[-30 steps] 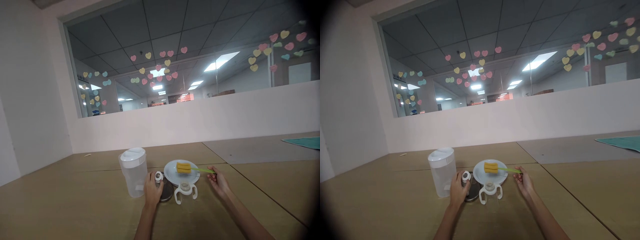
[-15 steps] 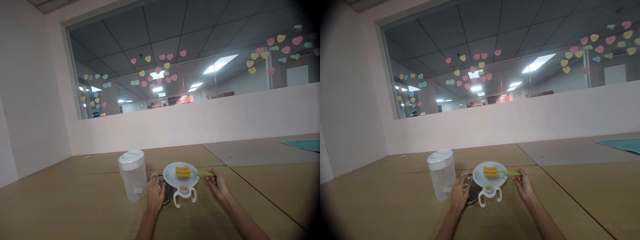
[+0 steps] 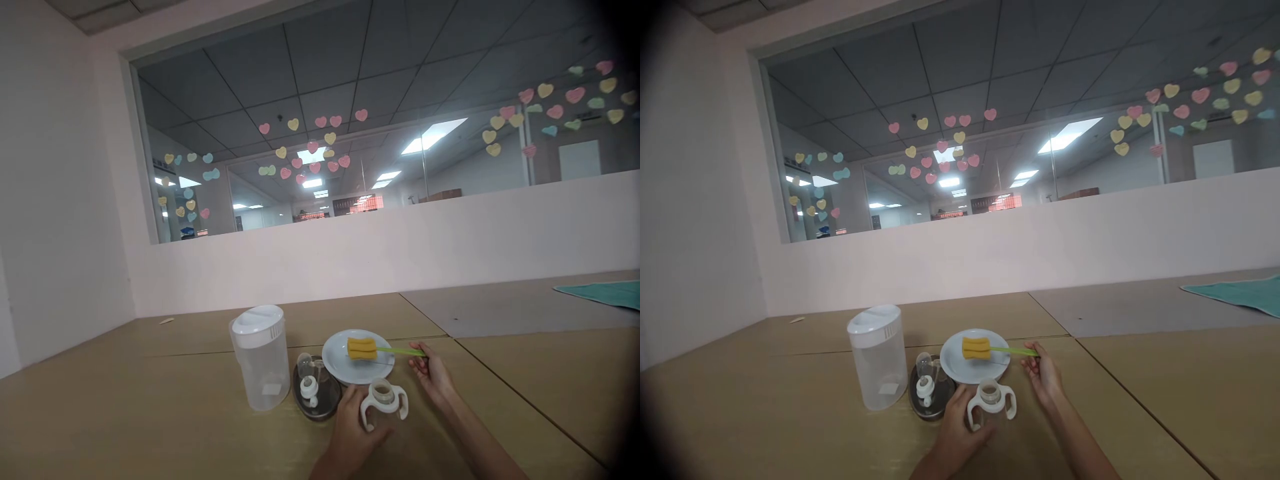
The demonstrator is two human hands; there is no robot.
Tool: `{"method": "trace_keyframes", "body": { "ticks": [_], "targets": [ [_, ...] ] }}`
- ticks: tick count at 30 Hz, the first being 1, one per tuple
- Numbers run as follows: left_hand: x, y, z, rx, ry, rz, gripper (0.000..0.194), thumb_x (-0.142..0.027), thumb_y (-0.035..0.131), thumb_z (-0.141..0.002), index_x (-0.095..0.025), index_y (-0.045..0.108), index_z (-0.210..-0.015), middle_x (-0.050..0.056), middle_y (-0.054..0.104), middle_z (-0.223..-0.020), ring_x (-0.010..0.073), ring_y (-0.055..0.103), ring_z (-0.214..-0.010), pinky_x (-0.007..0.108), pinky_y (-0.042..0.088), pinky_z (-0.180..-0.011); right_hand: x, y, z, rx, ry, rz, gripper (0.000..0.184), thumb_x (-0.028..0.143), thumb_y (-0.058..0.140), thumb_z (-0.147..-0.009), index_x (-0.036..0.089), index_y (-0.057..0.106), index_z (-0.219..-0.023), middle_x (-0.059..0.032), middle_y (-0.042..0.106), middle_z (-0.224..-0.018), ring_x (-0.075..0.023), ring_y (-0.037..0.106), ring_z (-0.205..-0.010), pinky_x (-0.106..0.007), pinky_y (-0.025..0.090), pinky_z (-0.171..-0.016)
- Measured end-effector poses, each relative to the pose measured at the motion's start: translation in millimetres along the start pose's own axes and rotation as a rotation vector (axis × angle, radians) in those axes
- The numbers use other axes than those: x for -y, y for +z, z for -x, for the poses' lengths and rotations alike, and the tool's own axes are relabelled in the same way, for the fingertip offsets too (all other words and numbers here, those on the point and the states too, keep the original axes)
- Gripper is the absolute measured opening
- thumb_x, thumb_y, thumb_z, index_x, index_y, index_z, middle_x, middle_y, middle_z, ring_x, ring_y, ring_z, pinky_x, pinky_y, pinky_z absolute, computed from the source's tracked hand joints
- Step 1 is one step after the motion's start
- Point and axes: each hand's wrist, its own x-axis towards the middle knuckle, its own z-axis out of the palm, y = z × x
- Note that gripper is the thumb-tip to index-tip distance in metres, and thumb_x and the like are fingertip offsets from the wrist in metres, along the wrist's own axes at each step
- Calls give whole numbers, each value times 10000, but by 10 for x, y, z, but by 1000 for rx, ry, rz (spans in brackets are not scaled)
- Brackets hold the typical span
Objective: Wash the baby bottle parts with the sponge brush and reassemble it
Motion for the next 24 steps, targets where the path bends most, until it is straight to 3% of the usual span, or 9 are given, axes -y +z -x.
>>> {"method": "trace_keyframes", "body": {
  "ticks": [7, 9, 15, 20, 24],
  "targets": [
    [-13, 29, 36, 100, -68, 214, 508, -310, 724, -618, -183, 520, -1065, 41, 638, -1038, 197, 583, -941, 287, 450, -843, 64, 45, 16, -49, 107, -94, 145, 297, 613, -734, 166, 555, -717, 125, 313, -331, -25, 304, -306, -153, 456, -458],
    [13, 25, 47, 19, -23, 186, 512, -322, 722, -609, -178, 508, -1051, 44, 641, -999, 199, 584, -915, 290, 458, -826, 77, 54, 14, -28, 113, -134, 165, 307, 611, -750, 163, 545, -705, 124, 306, -327, -21, 289, -309, -143, 429, -436],
    [50, -148, 25, -371, 181, -54, 436, -331, 630, -704, -182, 490, -1090, 82, 577, -1032, 223, 551, -972, 352, 459, -859, 113, 140, 95, 142, 125, -166, 267, 406, 646, -736, 170, 528, -697, 129, 263, -343, -18, 230, -310, -136, 316, -353],
    [99, -263, -8, -556, 128, -279, 424, -267, 606, -726, -187, 468, -1119, 102, 506, -1065, 237, 506, -1022, 386, 454, -877, 142, 206, 176, 192, 131, -70, 307, 465, 652, -715, 178, 541, -701, 126, 244, -352, -33, 235, -317, -156, 323, -352],
    [230, -304, -20, -604, 106, -386, 475, -201, 606, -701, -190, 459, -1152, 101, 461, -1086, 231, 483, -1048, 393, 448, -909, 148, 196, 182, 198, 96, 53, 343, 495, 690, -664, 171, 582, -705, 116, 282, -355, -41, 293, -348, -169, 393, -422]
  ]
}}
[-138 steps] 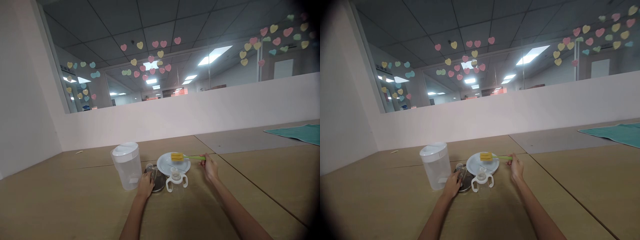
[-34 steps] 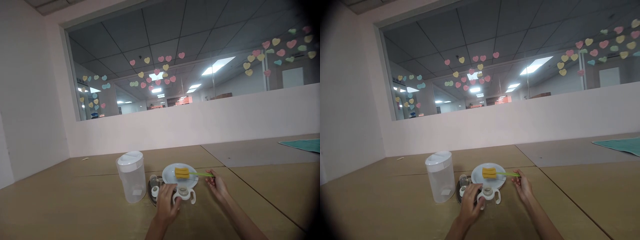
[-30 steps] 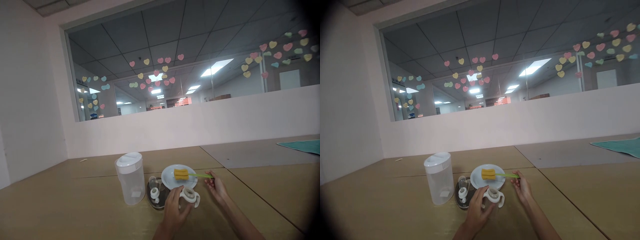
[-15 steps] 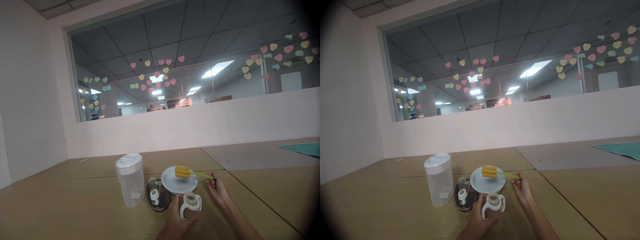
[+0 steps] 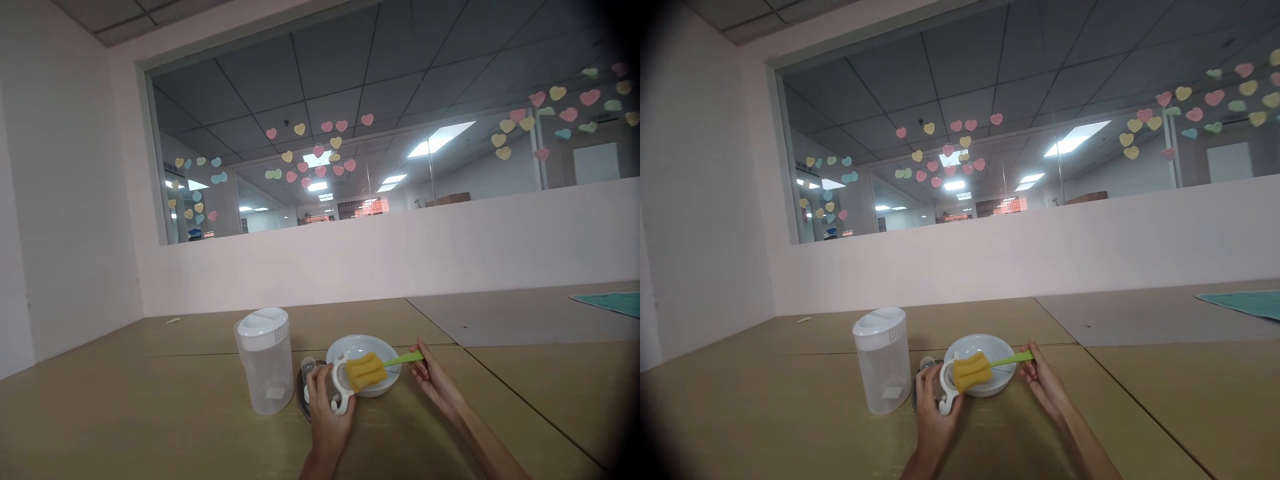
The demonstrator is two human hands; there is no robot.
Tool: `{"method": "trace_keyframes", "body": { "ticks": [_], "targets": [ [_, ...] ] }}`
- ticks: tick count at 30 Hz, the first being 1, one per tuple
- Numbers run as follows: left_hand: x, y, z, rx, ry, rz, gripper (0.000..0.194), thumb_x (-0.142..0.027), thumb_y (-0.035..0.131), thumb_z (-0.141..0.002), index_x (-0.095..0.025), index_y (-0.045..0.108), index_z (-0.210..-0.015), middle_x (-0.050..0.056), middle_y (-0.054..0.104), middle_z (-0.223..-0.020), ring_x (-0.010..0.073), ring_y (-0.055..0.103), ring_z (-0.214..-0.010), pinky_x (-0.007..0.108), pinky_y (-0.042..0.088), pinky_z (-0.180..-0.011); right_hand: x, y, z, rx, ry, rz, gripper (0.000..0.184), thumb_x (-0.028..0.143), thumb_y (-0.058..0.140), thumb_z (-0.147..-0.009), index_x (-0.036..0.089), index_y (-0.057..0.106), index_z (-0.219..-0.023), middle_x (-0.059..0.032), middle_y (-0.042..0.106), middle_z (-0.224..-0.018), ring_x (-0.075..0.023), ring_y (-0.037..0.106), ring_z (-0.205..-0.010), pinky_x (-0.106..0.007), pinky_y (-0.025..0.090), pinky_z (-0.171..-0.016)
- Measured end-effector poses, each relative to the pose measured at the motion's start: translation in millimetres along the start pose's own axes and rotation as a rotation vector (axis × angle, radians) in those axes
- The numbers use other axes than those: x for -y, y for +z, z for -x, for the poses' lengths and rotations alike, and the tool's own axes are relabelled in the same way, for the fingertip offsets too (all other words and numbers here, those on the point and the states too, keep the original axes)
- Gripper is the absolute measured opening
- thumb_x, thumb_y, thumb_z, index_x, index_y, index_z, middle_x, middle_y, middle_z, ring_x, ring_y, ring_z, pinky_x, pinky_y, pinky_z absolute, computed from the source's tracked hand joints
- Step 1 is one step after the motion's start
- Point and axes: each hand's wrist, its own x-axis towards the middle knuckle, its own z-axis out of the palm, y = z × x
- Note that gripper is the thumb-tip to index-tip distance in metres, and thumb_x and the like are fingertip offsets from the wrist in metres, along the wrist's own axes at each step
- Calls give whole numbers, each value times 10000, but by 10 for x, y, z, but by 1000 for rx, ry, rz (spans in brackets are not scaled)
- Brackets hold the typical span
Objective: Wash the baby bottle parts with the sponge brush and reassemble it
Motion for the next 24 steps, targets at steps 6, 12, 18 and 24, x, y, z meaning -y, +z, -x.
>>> {"method": "trace_keyframes", "body": {
  "ticks": [6, 12, 18, 24],
  "targets": [
    [203, 42, -23, -43, 102, -167, 428, -128, 564, -695, -206, 545, -1116, 96, 454, -1067, 232, 487, -1041, 396, 461, -892, 13, 43, 36, 9, -185, 164, 420, 574, 680, -624, 167, 582, -653, 92, 343, -367, -89, 455, -426, -211, 420, -520],
    [210, 144, -42, -65, 163, -289, 512, -60, 551, -621, -215, 559, -1109, 94, 463, -1044, 254, 485, -1019, 457, 431, -893, -95, 191, 124, 103, -170, 248, 445, 591, 685, -597, 165, 602, -694, 93, 372, -374, -104, 493, -418, -212, 384, -509],
    [150, 210, -64, -53, 194, -325, 552, -42, 532, -617, -213, 533, -1142, 103, 463, -1069, 261, 473, -1027, 458, 427, -891, -179, 234, 163, 212, -126, 338, 421, 571, 637, -672, 160, 614, -760, 72, 448, -402, -86, 451, -384, -199, 344, -437],
    [173, 161, -192, -52, 254, -414, 604, 9, 510, -623, -240, 530, -1173, 92, 481, -1088, 259, 455, -1062, 483, 393, -951, -121, 159, 94, 19, -159, 179, 407, 538, 677, -635, 142, 612, -708, 91, 377, -372, -53, 354, -352, -186, 342, -382]
  ]
}}
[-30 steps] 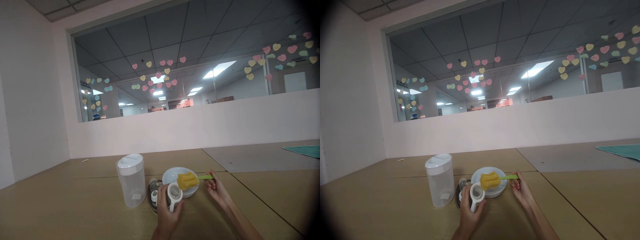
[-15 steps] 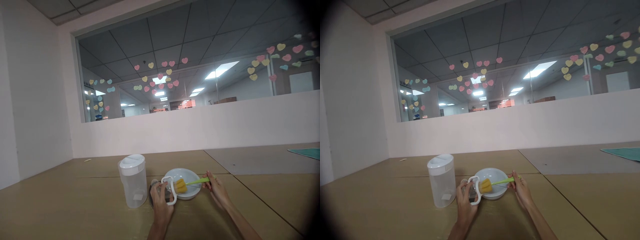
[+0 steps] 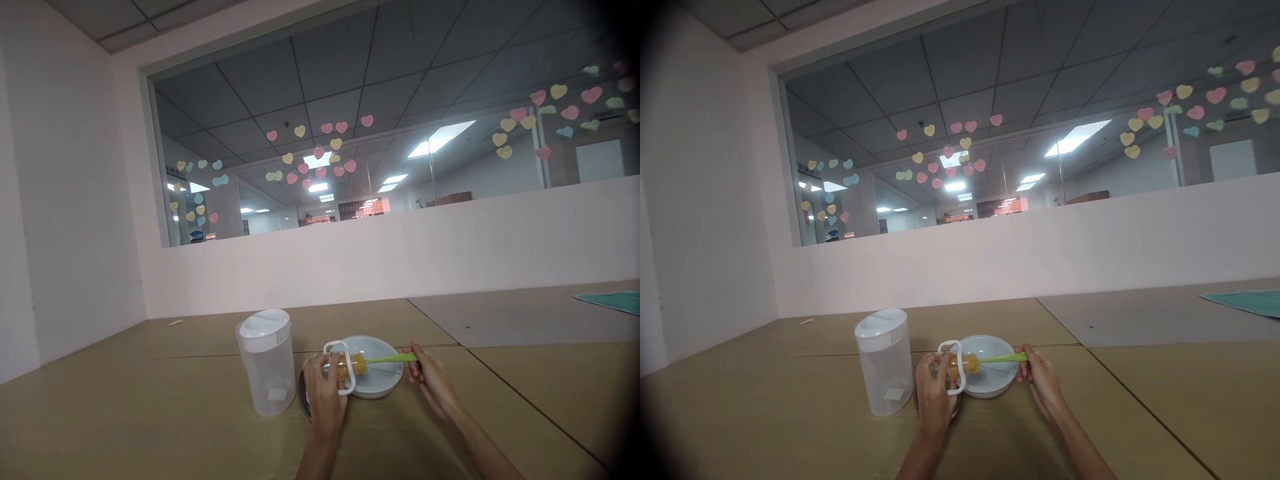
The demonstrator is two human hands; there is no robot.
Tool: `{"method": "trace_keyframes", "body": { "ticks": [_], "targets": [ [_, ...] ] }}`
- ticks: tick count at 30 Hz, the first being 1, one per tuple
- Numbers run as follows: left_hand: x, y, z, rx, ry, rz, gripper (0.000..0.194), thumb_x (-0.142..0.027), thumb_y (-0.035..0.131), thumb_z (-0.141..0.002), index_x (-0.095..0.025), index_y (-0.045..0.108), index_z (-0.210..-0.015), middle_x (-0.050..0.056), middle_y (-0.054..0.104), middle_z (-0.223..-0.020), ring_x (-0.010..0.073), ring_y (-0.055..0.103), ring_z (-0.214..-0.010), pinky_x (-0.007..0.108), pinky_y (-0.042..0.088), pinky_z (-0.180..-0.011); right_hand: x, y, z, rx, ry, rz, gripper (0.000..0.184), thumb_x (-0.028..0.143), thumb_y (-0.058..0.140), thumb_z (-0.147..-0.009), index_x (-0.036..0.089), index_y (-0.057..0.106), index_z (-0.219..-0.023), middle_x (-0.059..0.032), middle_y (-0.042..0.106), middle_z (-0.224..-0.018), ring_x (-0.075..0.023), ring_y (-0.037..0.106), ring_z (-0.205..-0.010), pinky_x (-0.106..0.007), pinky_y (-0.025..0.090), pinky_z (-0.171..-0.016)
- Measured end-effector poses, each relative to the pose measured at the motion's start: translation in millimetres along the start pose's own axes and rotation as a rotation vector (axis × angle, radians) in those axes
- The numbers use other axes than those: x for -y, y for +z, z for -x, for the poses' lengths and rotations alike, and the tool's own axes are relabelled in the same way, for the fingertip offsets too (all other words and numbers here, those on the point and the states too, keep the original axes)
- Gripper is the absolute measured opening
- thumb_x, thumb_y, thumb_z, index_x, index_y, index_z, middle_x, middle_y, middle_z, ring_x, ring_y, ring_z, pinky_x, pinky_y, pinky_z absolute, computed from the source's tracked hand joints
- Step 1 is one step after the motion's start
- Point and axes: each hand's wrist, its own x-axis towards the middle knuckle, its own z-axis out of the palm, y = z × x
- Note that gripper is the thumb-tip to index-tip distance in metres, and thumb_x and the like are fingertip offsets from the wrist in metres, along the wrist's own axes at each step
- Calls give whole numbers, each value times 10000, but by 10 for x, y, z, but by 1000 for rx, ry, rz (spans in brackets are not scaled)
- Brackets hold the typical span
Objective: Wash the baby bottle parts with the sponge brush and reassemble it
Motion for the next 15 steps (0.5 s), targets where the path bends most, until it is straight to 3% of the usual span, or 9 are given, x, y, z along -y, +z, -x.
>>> {"method": "trace_keyframes", "body": {
  "ticks": [4, 7, 9, 13, 15],
  "targets": [
    [107, 20, -16, -8, 36, -38, 575, 21, 507, -653, -256, 552, -1156, 86, 495, -1104, 255, 452, -1100, 484, 373, -983, 24, -162, -104, -245, -29, -109, 312, 458, 669, -637, 159, 578, -652, 104, 333, -345, -48, 320, -336, -187, 364, -368],
    [194, 14, 9, 0, -12, -68, 558, 34, 505, -640, -215, 565, -1136, 103, 489, -1114, 271, 451, -1115, 483, 383, -969, 40, -354, -192, -528, -75, -205, 192, 347, 609, -669, 177, 540, -614, 107, 340, -346, -49, 331, -324, -206, 425, -403],
    [231, -15, 17, 7, -60, -70, 513, 21, 495, -655, -202, 574, -1111, 102, 484, -1099, 267, 469, -1091, 464, 404, -940, 44, -476, -239, -650, -99, -219, 152, 303, 559, -686, 186, 520, -598, 101, 369, -350, -54, 351, -322, -226, 465, -435],
    [211, -112, -1, -39, -205, -23, 367, -175, 545, -750, -176, 544, -1117, 107, 492, -1046, 263, 501, -1017, 430, 431, -868, -14, -565, -275, -707, -125, -164, 147, 308, 548, -677, 187, 515, -601, 87, 439, -370, -72, 420, -335, -246, 489, -454],
    [166, -166, 0, -55, -237, 48, 399, -317, 574, -760, -154, 514, -1119, 111, 517, -1021, 264, 506, -990, 431, 422, -862, -71, -532, -268, -700, -134, -112, 164, 335, 573, -663, 178, 540, -629, 78, 471, -374, -85, 469, -350, -235, 475, -440]
  ]
}}
